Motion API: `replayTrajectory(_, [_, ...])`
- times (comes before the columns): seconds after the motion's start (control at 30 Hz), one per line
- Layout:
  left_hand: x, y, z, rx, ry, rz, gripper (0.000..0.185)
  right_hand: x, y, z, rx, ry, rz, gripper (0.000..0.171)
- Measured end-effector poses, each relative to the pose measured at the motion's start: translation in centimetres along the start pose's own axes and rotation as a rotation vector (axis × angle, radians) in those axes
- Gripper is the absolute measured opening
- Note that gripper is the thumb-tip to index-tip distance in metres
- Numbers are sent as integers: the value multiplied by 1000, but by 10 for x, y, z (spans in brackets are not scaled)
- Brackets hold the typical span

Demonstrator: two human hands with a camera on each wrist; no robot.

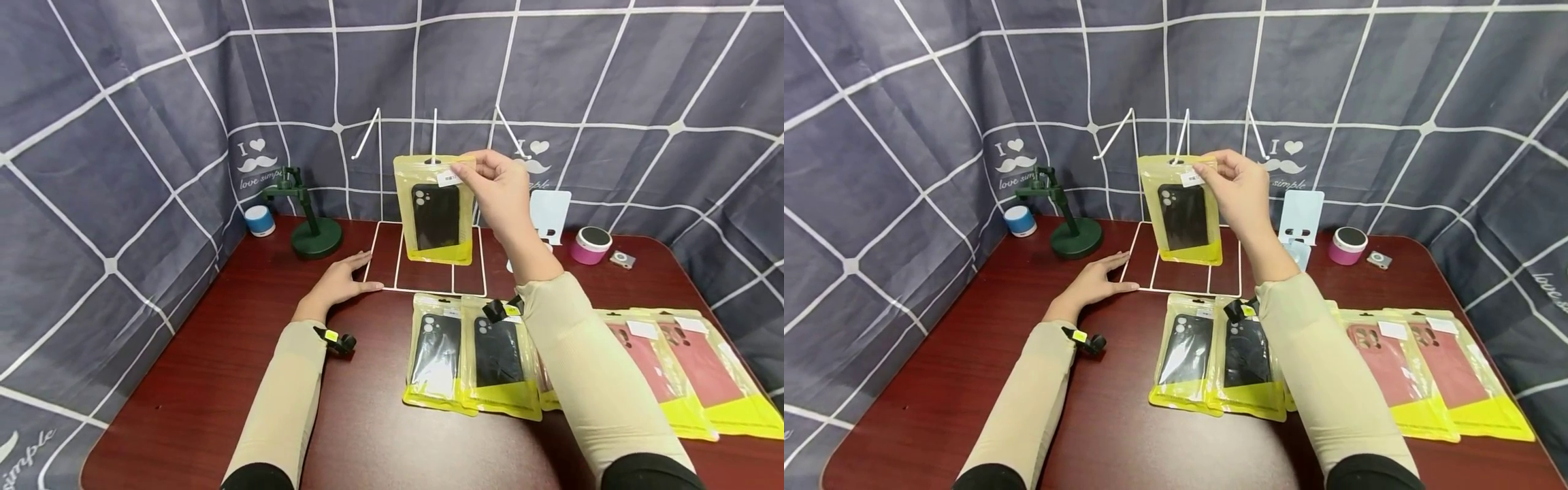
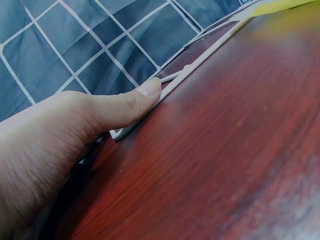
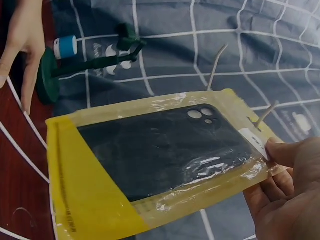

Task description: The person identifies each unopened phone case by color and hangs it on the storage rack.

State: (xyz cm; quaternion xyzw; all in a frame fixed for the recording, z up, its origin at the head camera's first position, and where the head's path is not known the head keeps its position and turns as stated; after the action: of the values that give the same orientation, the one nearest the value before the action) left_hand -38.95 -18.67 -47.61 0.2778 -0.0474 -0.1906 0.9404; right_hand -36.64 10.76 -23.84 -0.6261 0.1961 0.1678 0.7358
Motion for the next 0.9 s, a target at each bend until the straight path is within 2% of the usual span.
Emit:
replayTrajectory(0.17, [1, -1, 0, 11, -7, 11, 100, -13, 15, -2, 1, 26, -27, 19])
replayTrajectory(0.33, [0, -2, 0, 6, -4, 6, 100, -33, 25, -5, 47, 42, -27, 19])
replayTrajectory(0.53, [-1, -2, -2, -4, -4, 7, 99, -52, 36, -8, 84, 67, -85, 18])
replayTrajectory(0.7, [0, -3, -3, -11, -7, 20, 100, -63, 44, -10, 123, 85, -92, 21])
replayTrajectory(0.9, [0, -2, -1, -5, -5, 4, 99, -72, 49, -6, 159, 149, -91, 21])
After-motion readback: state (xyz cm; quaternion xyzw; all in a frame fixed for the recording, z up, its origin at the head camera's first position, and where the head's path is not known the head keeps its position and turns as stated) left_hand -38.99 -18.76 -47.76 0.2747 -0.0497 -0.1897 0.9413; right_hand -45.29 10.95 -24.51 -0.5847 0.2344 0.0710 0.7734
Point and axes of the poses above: each hand's wrist, its own x-axis away from the middle knuckle, its own z-axis out of the back of the hand, y = z × x, the point moved 8 cm from there along -x, towards the middle knuckle, and after that the axes turned 4 degrees about -y, right-handed, at the moved point
